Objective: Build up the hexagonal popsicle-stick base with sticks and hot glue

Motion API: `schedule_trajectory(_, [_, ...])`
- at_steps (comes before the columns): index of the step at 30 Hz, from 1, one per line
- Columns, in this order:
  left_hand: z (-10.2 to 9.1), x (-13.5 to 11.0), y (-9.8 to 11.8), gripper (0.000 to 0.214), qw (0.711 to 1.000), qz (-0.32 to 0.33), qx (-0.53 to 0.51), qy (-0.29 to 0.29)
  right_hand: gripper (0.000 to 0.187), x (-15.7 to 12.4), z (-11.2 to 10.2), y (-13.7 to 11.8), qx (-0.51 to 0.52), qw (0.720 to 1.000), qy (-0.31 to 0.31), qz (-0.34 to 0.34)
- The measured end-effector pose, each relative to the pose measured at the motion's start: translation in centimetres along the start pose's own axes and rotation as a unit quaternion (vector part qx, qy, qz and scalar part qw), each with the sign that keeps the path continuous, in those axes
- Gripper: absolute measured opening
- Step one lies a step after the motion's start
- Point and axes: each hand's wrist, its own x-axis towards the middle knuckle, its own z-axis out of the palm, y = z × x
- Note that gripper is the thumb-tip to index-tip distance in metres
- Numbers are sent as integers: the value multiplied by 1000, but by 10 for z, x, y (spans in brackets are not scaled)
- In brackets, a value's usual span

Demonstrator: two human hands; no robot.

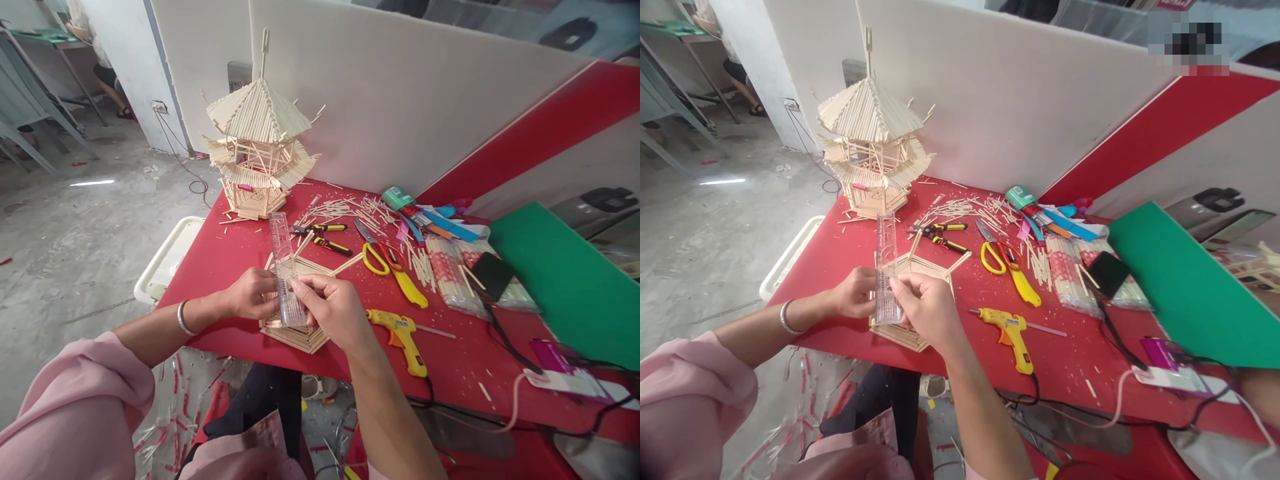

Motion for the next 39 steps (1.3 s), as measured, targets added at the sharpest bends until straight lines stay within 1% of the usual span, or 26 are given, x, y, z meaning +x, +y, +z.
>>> schedule_trajectory(8, [2, 0, -2, 24, 999, -14, -13, -35, 34, 0, 0, 1, 0, 1000, -2, 2])
schedule_trajectory(12, [4, 1, -3, 21, 996, -16, -39, -79, 33, -1, 0, 1, -1, 1000, 0, -5])
schedule_trajectory(15, [7, 2, -4, 14, 992, -13, -64, -108, 33, -1, -1, 1, -6, 1000, 2, -8])
schedule_trajectory(19, [13, -1, -8, 7, 991, -5, -51, -122, 34, -1, -1, 2, -5, 1000, 4, -5])
schedule_trajectory(23, [15, -4, -12, 7, 989, -6, -35, -140, 35, -1, -1, 3, -2, 1000, 4, -5])
schedule_trajectory(30, [17, -6, -15, 12, 990, 13, -41, -132, 33, -2, -1, 2, 3, 1000, 1, -5])
schedule_trajectory(32, [18, -7, -15, 11, 990, 9, -38, -136, 33, -1, -1, 2, 5, 1000, 0, -2])
schedule_trajectory(39, [18, -9, -17, 11, 983, -28, -55, -175, 31, 0, 0, 1, 14, 1000, 1, -10])
